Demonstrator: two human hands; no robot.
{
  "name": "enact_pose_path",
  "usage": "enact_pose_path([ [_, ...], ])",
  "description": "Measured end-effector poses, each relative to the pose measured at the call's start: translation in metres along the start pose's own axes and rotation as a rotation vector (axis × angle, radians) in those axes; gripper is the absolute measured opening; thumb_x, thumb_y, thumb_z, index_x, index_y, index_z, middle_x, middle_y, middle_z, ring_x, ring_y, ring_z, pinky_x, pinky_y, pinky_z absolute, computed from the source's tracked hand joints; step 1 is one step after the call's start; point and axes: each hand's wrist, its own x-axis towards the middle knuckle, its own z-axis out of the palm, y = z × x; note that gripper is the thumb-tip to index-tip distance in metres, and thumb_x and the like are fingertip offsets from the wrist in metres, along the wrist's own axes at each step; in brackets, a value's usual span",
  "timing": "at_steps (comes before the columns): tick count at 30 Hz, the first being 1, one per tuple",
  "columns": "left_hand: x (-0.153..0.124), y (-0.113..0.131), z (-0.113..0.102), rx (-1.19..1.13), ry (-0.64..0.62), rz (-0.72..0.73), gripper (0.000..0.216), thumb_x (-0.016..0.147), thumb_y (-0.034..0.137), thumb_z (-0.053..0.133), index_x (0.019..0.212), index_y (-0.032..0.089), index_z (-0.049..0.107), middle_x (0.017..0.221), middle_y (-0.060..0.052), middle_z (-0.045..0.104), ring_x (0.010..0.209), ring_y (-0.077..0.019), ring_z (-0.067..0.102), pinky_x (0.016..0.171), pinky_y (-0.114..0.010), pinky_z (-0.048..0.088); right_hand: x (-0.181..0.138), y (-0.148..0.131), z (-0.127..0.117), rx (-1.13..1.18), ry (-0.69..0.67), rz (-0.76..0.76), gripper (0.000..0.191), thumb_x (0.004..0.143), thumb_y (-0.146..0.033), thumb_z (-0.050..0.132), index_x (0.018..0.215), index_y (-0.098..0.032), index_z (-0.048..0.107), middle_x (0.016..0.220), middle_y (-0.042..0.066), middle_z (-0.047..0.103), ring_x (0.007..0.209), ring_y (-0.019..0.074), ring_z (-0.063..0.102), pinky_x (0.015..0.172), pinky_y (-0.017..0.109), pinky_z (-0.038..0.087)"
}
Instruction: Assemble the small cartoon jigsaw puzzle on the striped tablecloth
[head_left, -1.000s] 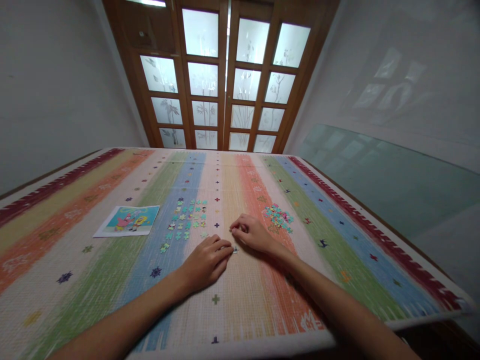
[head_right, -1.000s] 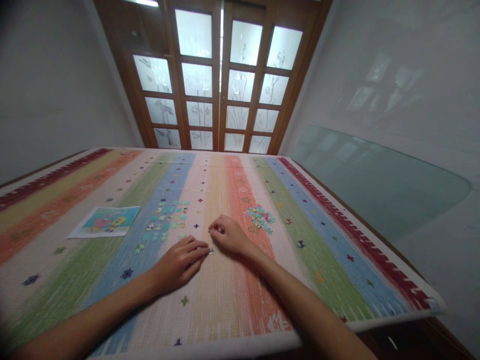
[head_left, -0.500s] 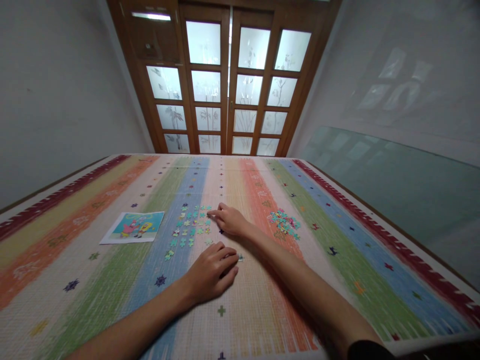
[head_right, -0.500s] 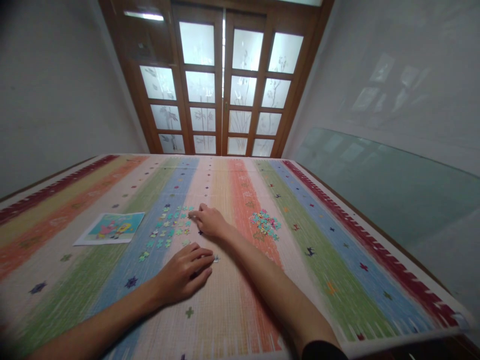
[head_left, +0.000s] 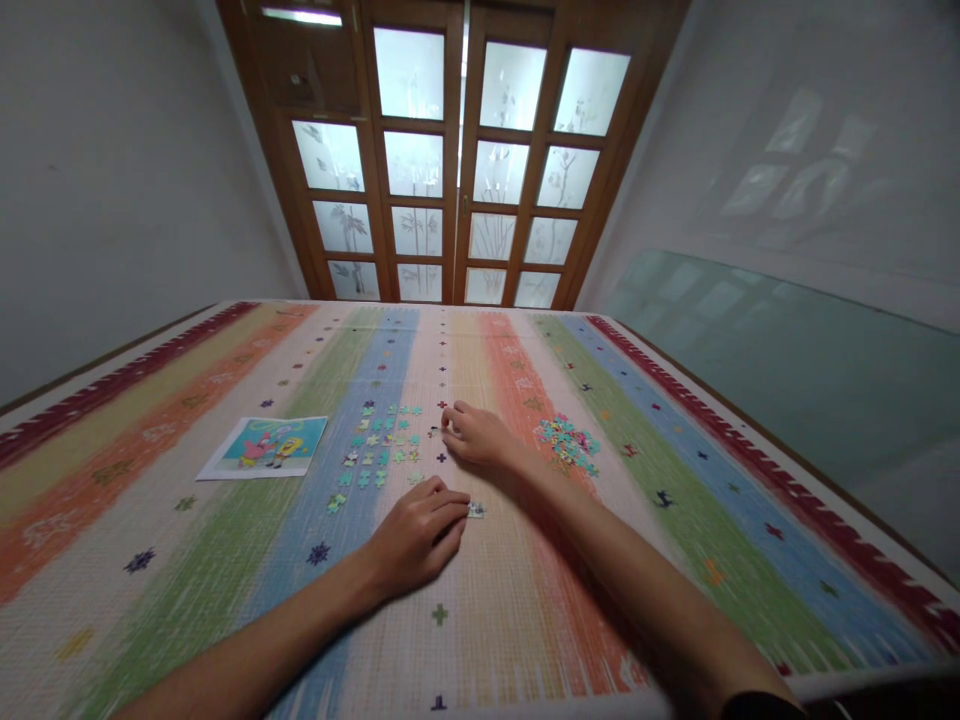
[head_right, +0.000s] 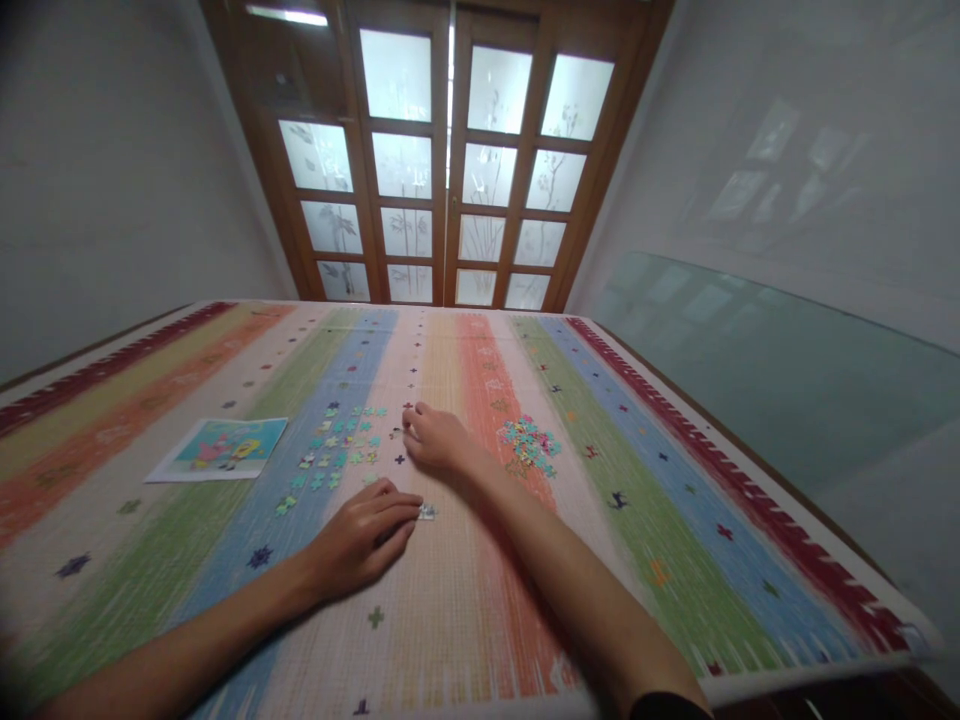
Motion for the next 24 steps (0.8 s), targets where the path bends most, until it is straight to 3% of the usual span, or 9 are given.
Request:
enact_pose_path([
  [3,0.001,0.001,-0.001,0.009,-0.002,0.004,0.022,0.099,0.014,0.051,0.11,0.015,0.071,0.106,-0.01,0.075,0.088,-0.0221,0.058,0.079,-0.039,0.055,-0.008,0.005,0.0,0.039,0.005,-0.029,0.038,0.104,-0.027,0.049,0.14,-0.023,0.058,0.119,0.011,0.063,0.09,0.02,0.064,0.081,0.031,0.046],
  [6,0.001,0.002,-0.001,0.029,-0.014,-0.001,0.022,0.099,0.014,0.051,0.106,0.016,0.072,0.107,-0.01,0.074,0.091,-0.0223,0.059,0.082,-0.04,0.055,-0.01,0.004,0.0,0.026,-0.023,-0.041,0.041,0.102,-0.023,0.05,0.141,-0.027,0.06,0.118,0.011,0.063,0.091,0.0206,0.065,0.081,0.031,0.046],
  [11,0.0,0.001,-0.001,0.033,-0.016,-0.019,0.022,0.099,0.016,0.051,0.103,0.016,0.072,0.099,-0.01,0.073,0.089,-0.0225,0.06,0.08,-0.041,0.055,-0.004,-0.001,-0.002,0.01,-0.03,-0.014,0.032,0.099,-0.021,0.051,0.126,-0.021,0.069,0.116,0.011,0.064,0.088,0.0202,0.065,0.081,0.031,0.047],
  [17,0.001,0.003,-0.002,0.018,0.001,-0.012,0.023,0.098,0.014,0.051,0.108,0.017,0.072,0.099,-0.01,0.075,0.088,-0.022,0.06,0.079,-0.04,0.055,-0.004,0.0,-0.003,0.053,-0.028,-0.045,0.032,0.099,-0.02,0.053,0.126,-0.024,0.07,0.115,0.009,0.064,0.091,0.0188,0.064,0.083,0.03,0.046],
  [24,0.002,0.005,-0.005,0.047,-0.024,0.015,0.02,0.099,0.014,0.051,0.098,0.015,0.071,0.094,-0.01,0.073,0.085,-0.0216,0.059,0.076,-0.037,0.054,-0.015,0.008,-0.006,0.187,0.008,0.018,0.011,0.09,-0.018,0.063,0.096,-0.015,0.072,0.103,0.008,0.064,0.083,0.0165,0.059,0.077,0.028,0.044],
])
